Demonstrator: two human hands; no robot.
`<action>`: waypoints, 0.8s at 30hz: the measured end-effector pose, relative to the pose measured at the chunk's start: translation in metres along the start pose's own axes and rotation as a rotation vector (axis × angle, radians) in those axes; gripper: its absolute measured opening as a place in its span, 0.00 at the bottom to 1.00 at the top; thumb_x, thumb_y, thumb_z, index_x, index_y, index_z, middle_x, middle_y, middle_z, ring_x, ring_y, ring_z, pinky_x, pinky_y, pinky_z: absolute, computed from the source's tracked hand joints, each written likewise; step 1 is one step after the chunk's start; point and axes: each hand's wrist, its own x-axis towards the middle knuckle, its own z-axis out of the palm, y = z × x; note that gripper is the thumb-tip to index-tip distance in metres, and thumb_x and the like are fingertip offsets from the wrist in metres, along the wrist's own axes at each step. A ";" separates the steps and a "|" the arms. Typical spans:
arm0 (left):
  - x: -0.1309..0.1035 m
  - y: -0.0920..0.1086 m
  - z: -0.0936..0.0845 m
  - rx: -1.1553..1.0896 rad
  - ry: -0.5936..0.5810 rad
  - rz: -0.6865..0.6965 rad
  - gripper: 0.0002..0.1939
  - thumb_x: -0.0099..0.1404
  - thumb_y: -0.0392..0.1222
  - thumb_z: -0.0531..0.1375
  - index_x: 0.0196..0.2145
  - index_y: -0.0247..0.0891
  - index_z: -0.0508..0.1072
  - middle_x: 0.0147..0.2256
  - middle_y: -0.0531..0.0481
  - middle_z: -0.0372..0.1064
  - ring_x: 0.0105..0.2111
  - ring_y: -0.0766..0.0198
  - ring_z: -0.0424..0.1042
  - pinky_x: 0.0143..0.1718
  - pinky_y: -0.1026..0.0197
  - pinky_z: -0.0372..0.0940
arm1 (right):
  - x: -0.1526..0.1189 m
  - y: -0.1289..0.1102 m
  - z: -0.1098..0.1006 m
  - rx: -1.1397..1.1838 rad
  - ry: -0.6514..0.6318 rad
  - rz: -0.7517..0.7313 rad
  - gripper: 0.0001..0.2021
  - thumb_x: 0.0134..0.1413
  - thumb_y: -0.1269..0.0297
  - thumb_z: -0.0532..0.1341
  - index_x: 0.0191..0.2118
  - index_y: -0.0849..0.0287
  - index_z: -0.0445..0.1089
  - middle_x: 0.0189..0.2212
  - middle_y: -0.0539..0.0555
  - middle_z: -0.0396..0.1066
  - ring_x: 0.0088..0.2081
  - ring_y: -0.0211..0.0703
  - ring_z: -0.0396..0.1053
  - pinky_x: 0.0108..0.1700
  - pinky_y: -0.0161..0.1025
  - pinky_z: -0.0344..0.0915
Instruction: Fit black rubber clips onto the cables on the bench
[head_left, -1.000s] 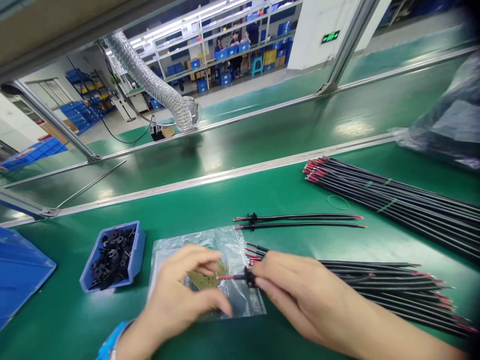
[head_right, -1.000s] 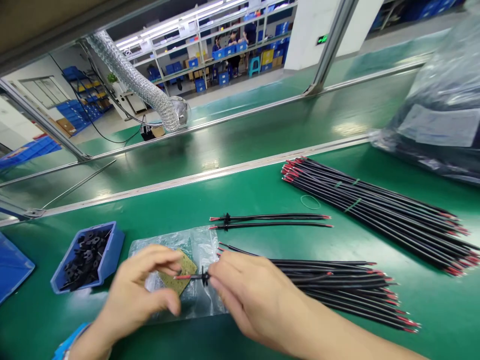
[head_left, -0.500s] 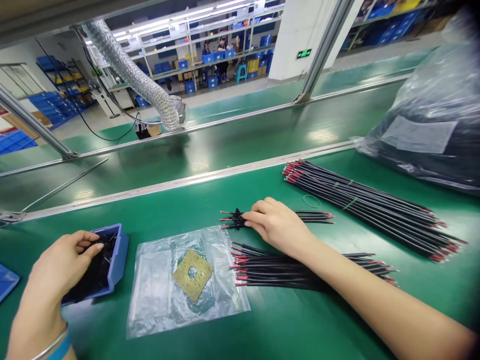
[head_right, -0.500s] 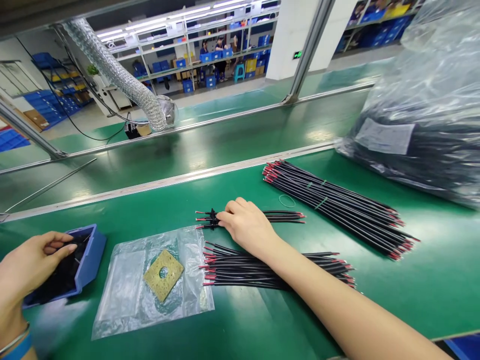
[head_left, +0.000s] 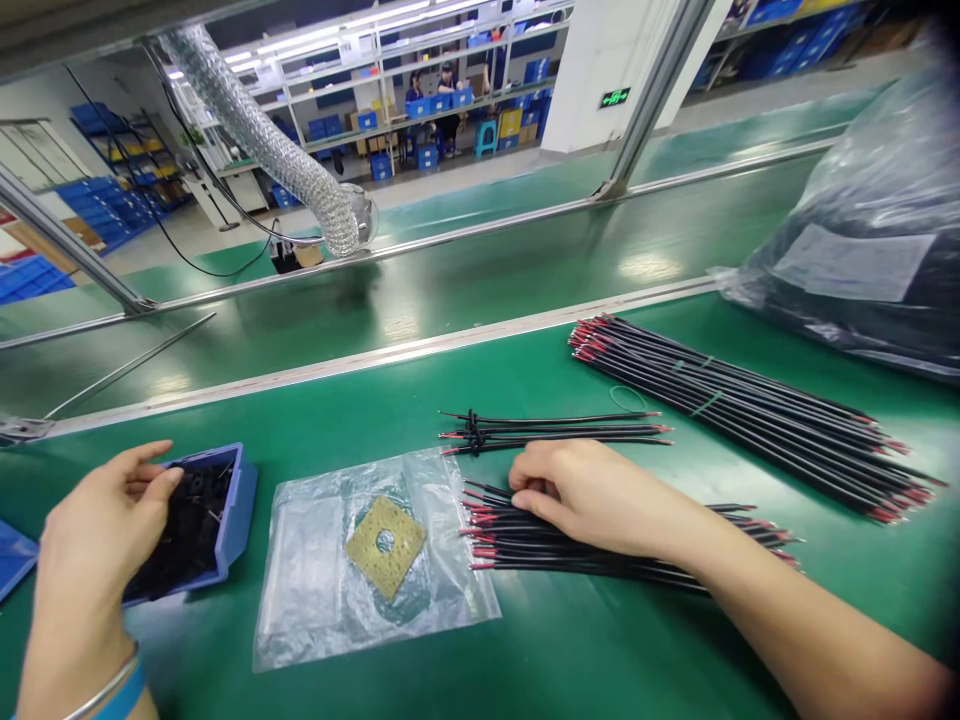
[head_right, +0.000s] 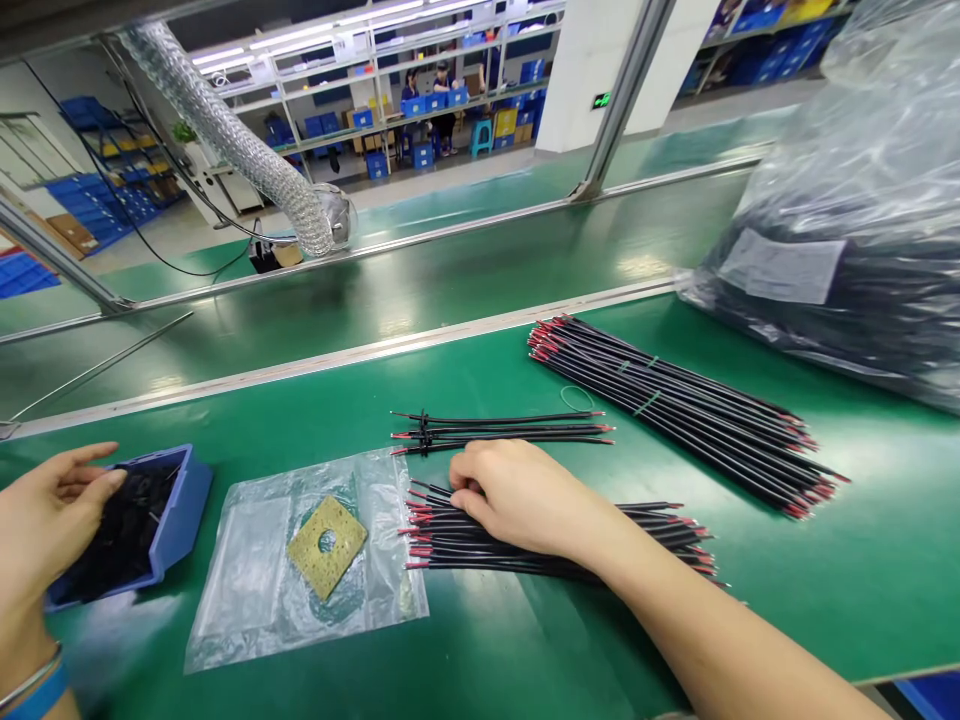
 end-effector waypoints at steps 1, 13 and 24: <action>-0.004 0.006 0.000 -0.022 0.039 -0.008 0.15 0.51 0.36 0.67 0.39 0.41 0.81 0.23 0.56 0.73 0.21 0.63 0.70 0.25 0.64 0.63 | -0.001 -0.001 -0.002 0.019 -0.046 -0.002 0.07 0.59 0.66 0.58 0.31 0.55 0.71 0.29 0.49 0.74 0.32 0.41 0.71 0.34 0.36 0.62; -0.100 0.101 0.049 -1.064 -0.895 -0.247 0.18 0.46 0.45 0.76 0.35 0.37 0.83 0.37 0.44 0.79 0.32 0.61 0.78 0.36 0.65 0.75 | 0.001 -0.003 -0.005 0.121 -0.192 0.052 0.08 0.54 0.70 0.60 0.26 0.55 0.61 0.24 0.48 0.70 0.26 0.41 0.66 0.28 0.35 0.55; -0.117 0.105 0.062 -1.057 -1.066 -0.265 0.23 0.53 0.57 0.70 0.34 0.32 0.78 0.26 0.46 0.77 0.22 0.66 0.76 0.24 0.68 0.71 | -0.013 -0.004 -0.014 0.499 0.226 -0.131 0.08 0.66 0.59 0.51 0.34 0.52 0.59 0.26 0.46 0.63 0.25 0.38 0.61 0.27 0.35 0.62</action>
